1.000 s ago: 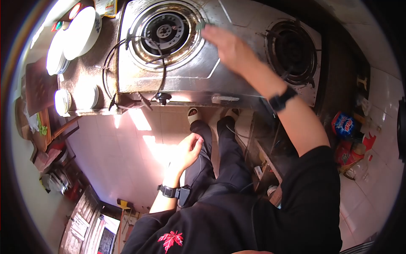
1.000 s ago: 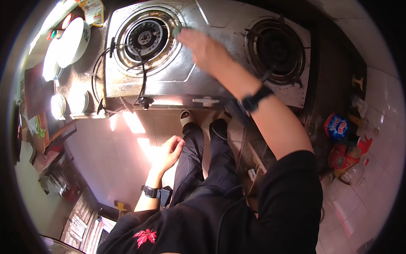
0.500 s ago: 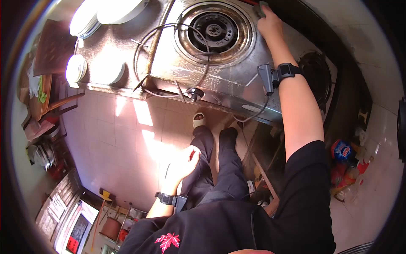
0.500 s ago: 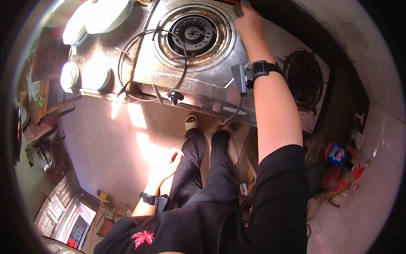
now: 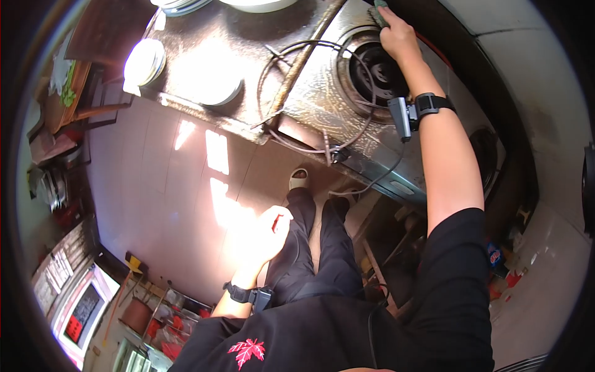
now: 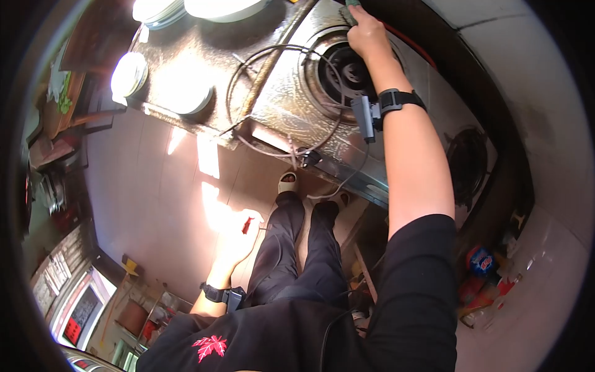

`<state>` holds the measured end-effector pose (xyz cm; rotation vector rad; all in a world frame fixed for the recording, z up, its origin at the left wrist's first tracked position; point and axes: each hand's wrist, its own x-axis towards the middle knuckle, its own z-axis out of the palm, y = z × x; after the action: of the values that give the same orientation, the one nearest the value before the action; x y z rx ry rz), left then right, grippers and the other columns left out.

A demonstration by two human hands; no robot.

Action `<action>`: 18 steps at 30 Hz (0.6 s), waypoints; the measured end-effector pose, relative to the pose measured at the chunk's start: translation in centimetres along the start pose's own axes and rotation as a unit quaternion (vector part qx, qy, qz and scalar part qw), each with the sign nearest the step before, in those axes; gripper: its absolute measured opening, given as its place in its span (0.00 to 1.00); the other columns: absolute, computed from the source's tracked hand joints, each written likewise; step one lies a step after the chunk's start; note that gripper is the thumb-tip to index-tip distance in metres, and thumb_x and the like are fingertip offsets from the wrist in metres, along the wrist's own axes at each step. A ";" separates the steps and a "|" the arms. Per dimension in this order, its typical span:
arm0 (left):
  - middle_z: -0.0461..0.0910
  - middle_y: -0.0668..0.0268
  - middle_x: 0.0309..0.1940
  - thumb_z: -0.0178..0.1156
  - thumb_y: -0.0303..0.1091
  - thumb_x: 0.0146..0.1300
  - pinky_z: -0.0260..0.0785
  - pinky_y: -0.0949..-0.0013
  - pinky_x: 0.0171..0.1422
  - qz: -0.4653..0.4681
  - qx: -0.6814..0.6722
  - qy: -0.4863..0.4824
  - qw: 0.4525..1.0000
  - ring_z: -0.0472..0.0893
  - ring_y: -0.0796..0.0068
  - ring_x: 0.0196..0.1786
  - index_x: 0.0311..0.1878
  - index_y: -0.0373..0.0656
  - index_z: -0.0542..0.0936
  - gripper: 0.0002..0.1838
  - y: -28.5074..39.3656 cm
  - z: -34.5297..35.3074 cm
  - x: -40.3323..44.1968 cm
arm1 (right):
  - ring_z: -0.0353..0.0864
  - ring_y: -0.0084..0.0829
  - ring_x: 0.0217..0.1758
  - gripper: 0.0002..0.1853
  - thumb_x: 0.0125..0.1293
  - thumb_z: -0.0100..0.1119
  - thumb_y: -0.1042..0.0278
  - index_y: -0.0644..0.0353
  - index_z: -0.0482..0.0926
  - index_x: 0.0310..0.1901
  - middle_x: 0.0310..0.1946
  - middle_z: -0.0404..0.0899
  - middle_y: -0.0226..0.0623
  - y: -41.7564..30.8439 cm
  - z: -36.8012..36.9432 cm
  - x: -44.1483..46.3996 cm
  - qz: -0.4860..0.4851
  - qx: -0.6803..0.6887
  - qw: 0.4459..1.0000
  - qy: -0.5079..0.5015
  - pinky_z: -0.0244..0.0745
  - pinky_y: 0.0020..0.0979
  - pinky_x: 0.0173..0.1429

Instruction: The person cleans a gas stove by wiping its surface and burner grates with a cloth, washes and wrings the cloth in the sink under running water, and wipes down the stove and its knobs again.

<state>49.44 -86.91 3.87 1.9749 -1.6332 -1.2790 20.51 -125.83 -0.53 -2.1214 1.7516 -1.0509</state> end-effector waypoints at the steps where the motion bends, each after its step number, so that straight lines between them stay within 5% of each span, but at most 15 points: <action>1: 0.72 0.72 0.24 0.59 0.27 0.66 0.65 0.75 0.33 0.019 0.012 -0.001 1.000 0.68 0.81 0.25 0.40 0.45 0.80 0.02 -0.4 -0.8 0.3 | 0.72 0.40 0.69 0.28 0.59 0.47 0.76 0.56 0.75 0.64 0.59 0.77 0.53 1.0 0.0 0.5 -0.020 -0.012 0.999 -0.045 0.60 0.30 0.76; 2: 0.72 0.72 0.24 0.59 0.27 0.66 0.65 0.75 0.33 0.013 0.008 -0.001 1.000 0.68 0.81 0.25 0.40 0.45 0.80 0.02 -0.5 -1.2 0.5 | 0.67 0.45 0.71 0.30 0.58 0.43 0.73 0.52 0.73 0.65 0.67 0.69 0.47 3.5 0.7 0.8 -0.017 -0.042 0.993 -0.106 0.60 0.35 0.76; 7: 0.76 0.70 0.39 0.61 0.24 0.64 0.67 0.76 0.40 0.044 -0.121 0.165 0.978 0.70 0.81 0.33 0.49 0.43 0.77 0.11 3.0 -5.8 5.7 | 0.68 0.41 0.72 0.30 0.60 0.45 0.71 0.52 0.71 0.67 0.68 0.69 0.45 5.3 -0.7 1.9 -0.058 -0.044 0.983 -0.167 0.59 0.32 0.75; 9: 0.79 0.62 0.46 0.66 0.31 0.61 0.72 0.66 0.49 0.132 0.040 0.200 0.970 0.78 0.68 0.40 0.56 0.43 0.76 0.19 5.1 -7.4 8.6 | 0.69 0.40 0.71 0.28 0.63 0.47 0.67 0.52 0.71 0.67 0.68 0.70 0.44 5.2 -1.0 2.1 -0.056 -0.048 0.981 -0.179 0.61 0.32 0.74; 13: 0.78 0.58 0.45 0.69 0.36 0.58 0.72 0.62 0.53 0.266 0.214 0.244 0.908 0.79 0.60 0.42 0.54 0.43 0.76 0.22 4.9 -8.7 13.3 | 0.72 0.41 0.69 0.26 0.66 0.50 0.63 0.51 0.72 0.67 0.65 0.74 0.45 5.0 -1.4 2.8 0.004 -0.029 0.977 -0.211 0.64 0.34 0.72; 18: 0.76 0.60 0.37 0.68 0.38 0.58 0.70 0.61 0.49 0.291 0.290 0.147 0.900 0.77 0.61 0.42 0.45 0.43 0.77 0.16 5.3 -9.7 16.2 | 0.75 0.42 0.66 0.25 0.68 0.53 0.56 0.47 0.74 0.66 0.62 0.77 0.46 4.2 -1.6 3.0 0.017 -0.022 0.979 -0.201 0.66 0.35 0.69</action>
<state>52.89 -106.13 5.79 1.6044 -2.3566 -0.2713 16.40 -129.36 -0.55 -2.1345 1.6167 -0.5266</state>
